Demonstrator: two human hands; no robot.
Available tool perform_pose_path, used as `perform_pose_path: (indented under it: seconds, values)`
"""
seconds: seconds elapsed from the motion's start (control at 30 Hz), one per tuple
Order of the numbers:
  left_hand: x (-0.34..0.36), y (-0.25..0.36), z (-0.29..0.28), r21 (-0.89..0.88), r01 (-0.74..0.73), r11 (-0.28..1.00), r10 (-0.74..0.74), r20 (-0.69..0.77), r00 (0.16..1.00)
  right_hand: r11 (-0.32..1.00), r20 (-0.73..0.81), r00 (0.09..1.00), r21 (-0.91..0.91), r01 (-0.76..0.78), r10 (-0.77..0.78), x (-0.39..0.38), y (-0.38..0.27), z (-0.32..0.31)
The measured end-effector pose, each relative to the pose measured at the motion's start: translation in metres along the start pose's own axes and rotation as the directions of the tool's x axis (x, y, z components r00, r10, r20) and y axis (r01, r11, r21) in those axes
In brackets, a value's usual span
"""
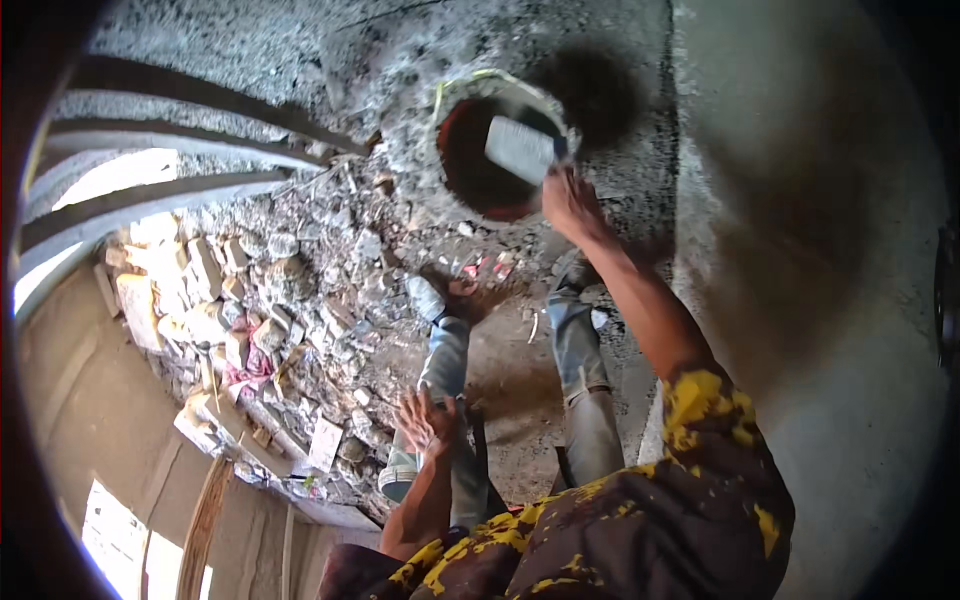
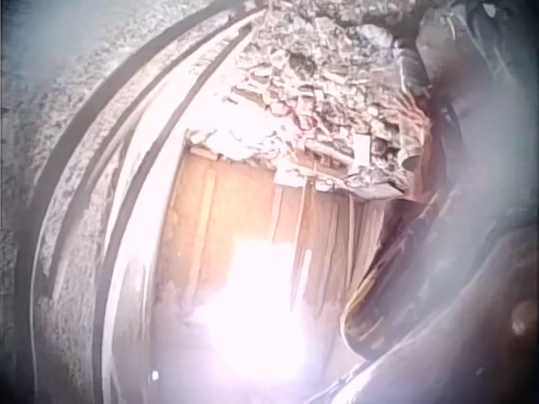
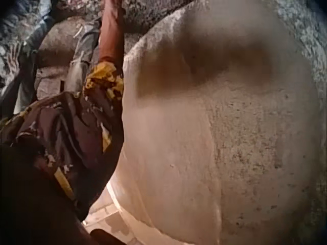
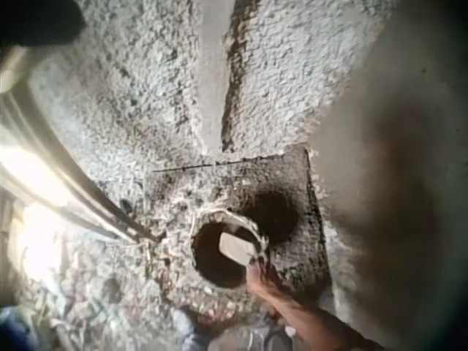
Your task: The person smooths and applies cement mixture onto a wall using a trowel, scoops the mixture from a bucket, and then scrapes and cleans the inside of the bucket by hand.
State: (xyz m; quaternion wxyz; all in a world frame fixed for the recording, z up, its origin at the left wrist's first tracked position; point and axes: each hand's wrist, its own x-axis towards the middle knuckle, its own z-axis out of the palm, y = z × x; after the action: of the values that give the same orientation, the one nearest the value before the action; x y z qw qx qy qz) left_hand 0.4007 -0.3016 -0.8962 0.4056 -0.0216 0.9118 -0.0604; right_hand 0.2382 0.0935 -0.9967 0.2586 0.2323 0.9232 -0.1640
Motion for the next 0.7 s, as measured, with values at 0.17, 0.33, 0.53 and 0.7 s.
perform_pose_path:
  seconds: [0.17, 0.33, 0.53, 0.7]
  values:
    - [0.002, -0.017, -0.012, -0.081, -0.015, 0.997, 0.017, 0.025, 1.000, 1.000, -0.036, 0.999, -0.022, 0.017, -0.018, 0.073, -0.014, 0.128]
    - [0.005, -0.031, -0.015, -0.131, 0.030, 0.991, -0.022, 0.062, 0.998, 0.903, -0.156, 0.985, 0.407, 0.137, -0.079, 0.020, -0.002, 0.139]
    - [0.001, -0.026, -0.010, -0.089, -0.029, 0.996, 0.029, -0.002, 1.000, 0.894, -0.143, 0.973, 0.436, -0.102, 0.180, -0.037, -0.012, 0.088]
    - [-0.005, -0.006, 0.012, -0.113, 0.009, 0.994, -0.024, -0.136, 0.990, 0.889, -0.427, 0.903, 0.394, 0.236, -0.050, -0.061, -0.061, 0.013]
